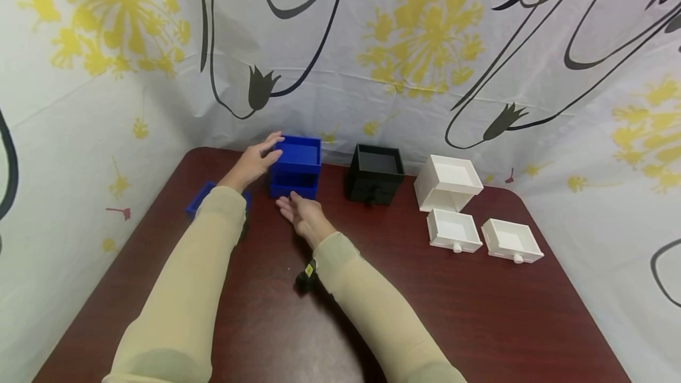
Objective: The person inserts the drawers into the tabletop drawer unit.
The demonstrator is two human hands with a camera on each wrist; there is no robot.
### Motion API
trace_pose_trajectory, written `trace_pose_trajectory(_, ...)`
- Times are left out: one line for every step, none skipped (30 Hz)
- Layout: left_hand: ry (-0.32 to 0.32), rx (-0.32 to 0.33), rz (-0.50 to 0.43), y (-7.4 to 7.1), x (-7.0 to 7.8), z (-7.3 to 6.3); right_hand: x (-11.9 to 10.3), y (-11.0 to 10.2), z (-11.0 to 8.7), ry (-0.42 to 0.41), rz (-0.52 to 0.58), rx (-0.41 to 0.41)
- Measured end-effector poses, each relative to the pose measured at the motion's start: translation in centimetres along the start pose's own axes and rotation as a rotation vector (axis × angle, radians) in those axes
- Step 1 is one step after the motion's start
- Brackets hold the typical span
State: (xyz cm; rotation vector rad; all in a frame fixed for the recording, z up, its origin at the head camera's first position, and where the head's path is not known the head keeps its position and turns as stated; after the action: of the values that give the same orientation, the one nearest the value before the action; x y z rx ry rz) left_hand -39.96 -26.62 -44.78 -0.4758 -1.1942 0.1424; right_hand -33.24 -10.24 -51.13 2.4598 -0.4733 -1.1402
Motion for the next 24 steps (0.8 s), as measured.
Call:
trace_pose_trajectory(-0.002,-0.002,-0.007,0.0,0.4,-0.1,0.0,0.0,0.0,0.002,0.002,0.001)
trace_pose_trajectory(-0.004,-0.005,-0.016,-0.1,0.9,-0.2,0.0,0.0,0.1,0.003,0.007,0.002)
trace_pose_trajectory(-0.008,-0.009,-0.022,-0.1,1.4,-0.4,0.0,0.1,0.1,0.002,0.009,0.002)
trace_pose_trajectory(-0.01,-0.015,-0.027,-0.2,2.0,-0.6,-0.1,0.1,0.2,0.001,0.011,0.001)
trace_pose_trajectory(-0.013,-0.019,-0.026,-0.2,2.5,-0.7,-0.1,0.1,0.3,0.0,0.015,0.003)
trace_pose_trajectory(-0.014,-0.023,-0.024,-0.3,2.9,-0.8,-0.1,0.1,0.4,0.0,0.019,0.004)
trace_pose_trajectory(-0.014,-0.026,-0.018,-0.3,3.3,-0.9,-0.1,0.1,0.4,-0.002,0.024,0.004)
trace_pose_trajectory(-0.013,-0.028,-0.011,-0.3,3.4,-0.9,-0.1,0.1,0.5,-0.002,0.028,0.005)
trace_pose_trajectory(-0.014,-0.028,-0.009,-0.3,3.4,-0.9,-0.1,0.1,0.6,-0.002,0.029,0.007)
trace_pose_trajectory(-0.016,-0.025,-0.01,-0.2,3.2,-0.9,-0.1,0.1,0.7,0.0,0.032,0.008)
trace_pose_trajectory(-0.015,-0.024,-0.013,-0.2,2.7,-0.8,-0.1,0.1,0.7,0.002,0.035,0.01)
trace_pose_trajectory(-0.015,-0.019,-0.014,-0.1,2.3,-0.7,-0.1,0.0,0.8,0.003,0.038,0.011)
trace_pose_trajectory(-0.015,-0.015,-0.011,0.0,1.8,-0.6,-0.1,0.0,0.8,0.004,0.041,0.013)
trace_pose_trajectory(-0.015,-0.01,-0.008,0.1,1.3,-0.4,-0.1,0.0,0.9,0.006,0.042,0.017)
trace_pose_trajectory(-0.015,-0.006,-0.004,0.1,0.8,-0.3,-0.2,0.0,0.9,0.007,0.041,0.018)
trace_pose_trajectory(-0.012,-0.002,0.004,0.1,0.3,-0.2,-0.2,0.0,0.9,0.009,0.04,0.019)
trace_pose_trajectory(-0.01,0.001,0.014,0.1,-0.1,0.0,-0.2,0.0,0.9,0.011,0.039,0.02)
trace_pose_trajectory(-0.009,0.004,0.023,0.1,-0.3,0.0,-0.3,0.0,0.9,0.013,0.037,0.02)
trace_pose_trajectory(-0.007,0.006,0.029,0.1,-0.5,0.1,-0.3,0.0,0.9,0.014,0.03,0.019)
trace_pose_trajectory(-0.003,0.008,0.033,0.0,-0.6,0.2,-0.3,0.0,0.9,0.015,0.023,0.018)
trace_pose_trajectory(0.001,0.01,0.034,0.0,-0.7,0.3,-0.3,0.1,0.9,0.014,0.014,0.018)
trace_pose_trajectory(0.004,0.011,0.039,-0.1,-0.7,0.4,-0.3,0.1,0.9,0.012,0.005,0.019)
trace_pose_trajectory(0.009,0.012,0.046,-0.2,-0.7,0.4,-0.3,0.1,0.9,0.006,-0.009,0.02)
trace_pose_trajectory(0.014,0.013,0.054,-0.2,-0.7,0.5,-0.3,0.1,0.8,-0.001,-0.027,0.02)
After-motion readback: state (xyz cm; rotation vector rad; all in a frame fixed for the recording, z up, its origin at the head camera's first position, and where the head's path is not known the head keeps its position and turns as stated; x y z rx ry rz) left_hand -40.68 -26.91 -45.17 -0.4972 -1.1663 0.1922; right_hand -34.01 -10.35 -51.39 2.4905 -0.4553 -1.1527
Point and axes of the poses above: each hand's wrist, its own z-axis towards the middle knuckle, its own y-axis out of the palm, x = y × z, the point moved 4 cm from there along z, towards the middle knuckle, and after that the axes turned 6 degrees about y, right-handed, at the moved point
